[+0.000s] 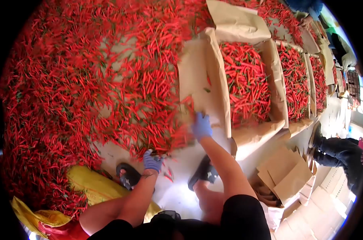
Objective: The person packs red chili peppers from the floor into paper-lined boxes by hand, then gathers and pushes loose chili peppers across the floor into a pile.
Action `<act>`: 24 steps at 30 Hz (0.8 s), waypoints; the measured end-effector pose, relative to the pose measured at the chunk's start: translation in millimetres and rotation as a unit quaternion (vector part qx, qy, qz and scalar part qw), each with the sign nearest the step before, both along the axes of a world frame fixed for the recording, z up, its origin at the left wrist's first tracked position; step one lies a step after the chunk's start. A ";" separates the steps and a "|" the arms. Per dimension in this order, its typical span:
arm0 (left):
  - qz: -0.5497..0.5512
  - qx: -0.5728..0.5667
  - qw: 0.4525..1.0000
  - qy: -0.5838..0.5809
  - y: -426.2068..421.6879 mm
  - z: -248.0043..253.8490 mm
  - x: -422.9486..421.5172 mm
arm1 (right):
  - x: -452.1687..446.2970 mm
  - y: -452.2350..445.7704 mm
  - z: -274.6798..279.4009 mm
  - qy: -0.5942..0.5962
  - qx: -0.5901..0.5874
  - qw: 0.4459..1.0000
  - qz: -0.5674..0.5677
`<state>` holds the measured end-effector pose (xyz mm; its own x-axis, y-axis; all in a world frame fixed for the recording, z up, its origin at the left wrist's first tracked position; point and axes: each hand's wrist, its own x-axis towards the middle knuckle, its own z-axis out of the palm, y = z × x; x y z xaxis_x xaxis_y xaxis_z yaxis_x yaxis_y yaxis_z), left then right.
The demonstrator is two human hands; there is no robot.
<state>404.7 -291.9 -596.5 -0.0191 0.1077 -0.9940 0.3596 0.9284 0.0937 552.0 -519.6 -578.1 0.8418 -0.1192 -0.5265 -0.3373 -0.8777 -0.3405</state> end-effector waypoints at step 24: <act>-0.586 0.354 0.726 -0.054 40.0 3.9 58.5 | 150.3 -7.0 2.1 0.065 -0.001 0.973 0.220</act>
